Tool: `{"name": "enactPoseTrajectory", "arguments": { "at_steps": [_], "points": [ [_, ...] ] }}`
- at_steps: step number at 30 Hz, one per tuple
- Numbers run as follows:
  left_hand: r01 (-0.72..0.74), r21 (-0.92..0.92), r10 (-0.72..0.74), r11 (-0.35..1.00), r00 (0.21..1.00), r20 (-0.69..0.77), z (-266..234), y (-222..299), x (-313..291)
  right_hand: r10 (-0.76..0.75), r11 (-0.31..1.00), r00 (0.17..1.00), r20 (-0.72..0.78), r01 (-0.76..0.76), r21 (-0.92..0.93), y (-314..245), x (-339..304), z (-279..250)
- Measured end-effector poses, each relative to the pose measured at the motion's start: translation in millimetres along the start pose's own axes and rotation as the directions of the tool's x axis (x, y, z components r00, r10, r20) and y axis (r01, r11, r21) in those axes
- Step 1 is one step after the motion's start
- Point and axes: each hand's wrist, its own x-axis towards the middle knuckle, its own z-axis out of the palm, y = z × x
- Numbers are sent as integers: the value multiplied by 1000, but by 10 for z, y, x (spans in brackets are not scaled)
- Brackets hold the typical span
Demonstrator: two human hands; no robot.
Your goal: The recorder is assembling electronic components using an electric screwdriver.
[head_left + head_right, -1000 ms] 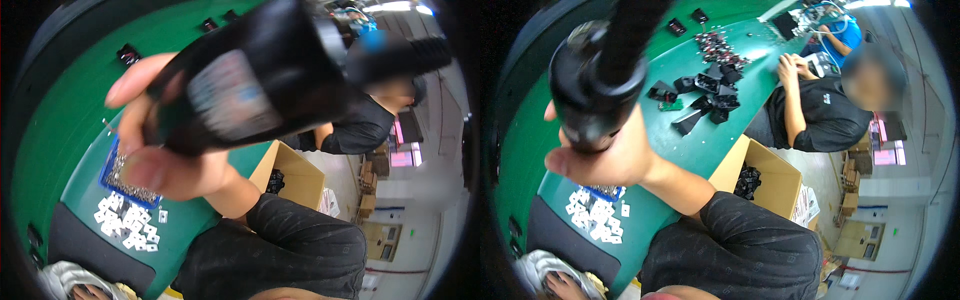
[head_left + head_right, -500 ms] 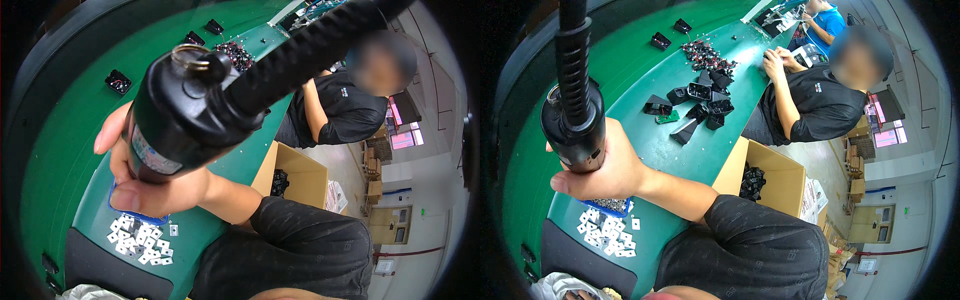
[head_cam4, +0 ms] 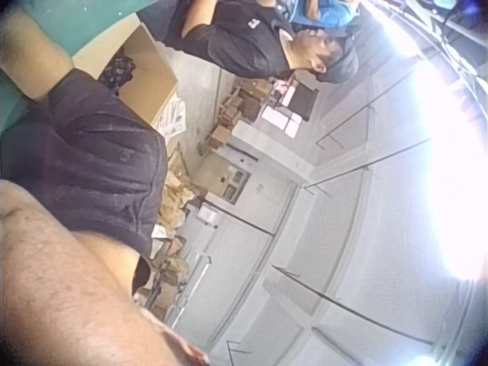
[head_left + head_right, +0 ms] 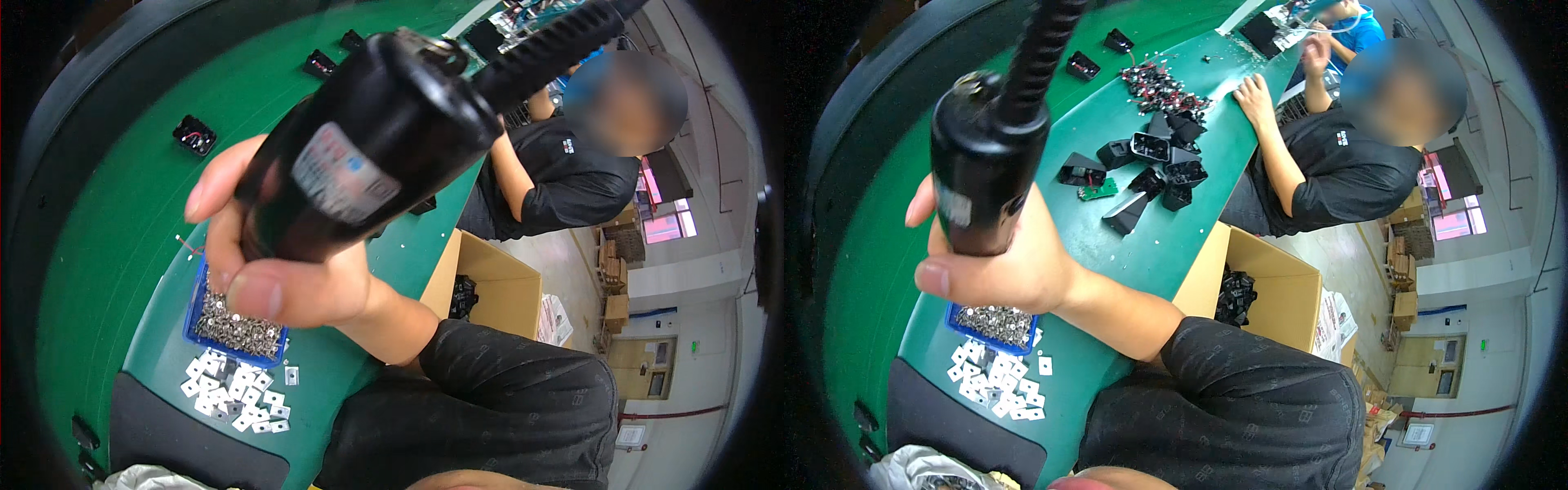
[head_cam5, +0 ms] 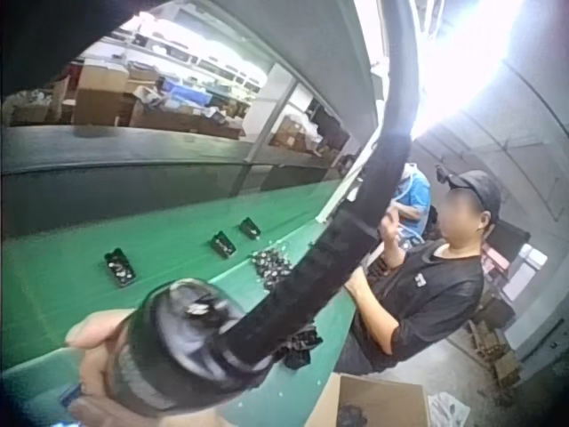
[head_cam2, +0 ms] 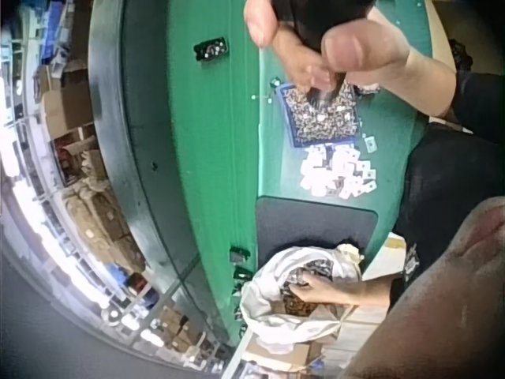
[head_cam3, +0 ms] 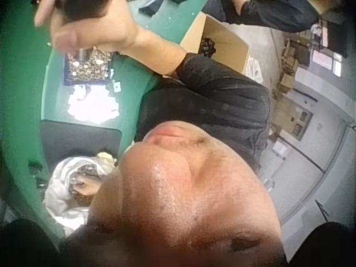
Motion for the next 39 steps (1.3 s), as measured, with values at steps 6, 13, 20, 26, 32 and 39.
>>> {"name": "enactPoseTrajectory", "arguments": {
  "at_steps": [6,13,20,26,32,39],
  "points": [
    [-223,299,253,928,965,-66,-47,-1209,271,-140,966,983,116,161,-204,81,33,-15],
    [58,265,4,963,974,-225,-68,-17,-53,-72,995,977,201,84,-52,179,27,-107],
    [-219,-69,206,973,966,-158,33,593,-310,-23,984,988,153,49,-171,398,62,97],
    [-388,-383,498,838,832,246,908,1267,-366,-58,992,970,235,82,-94,479,44,25],
    [-476,-373,595,797,724,349,1188,1271,-413,-8,981,984,178,42,-188,607,53,121],
    [-597,-346,680,724,701,214,817,1065,-350,-52,986,998,32,57,-159,741,49,115]
  ]
}}
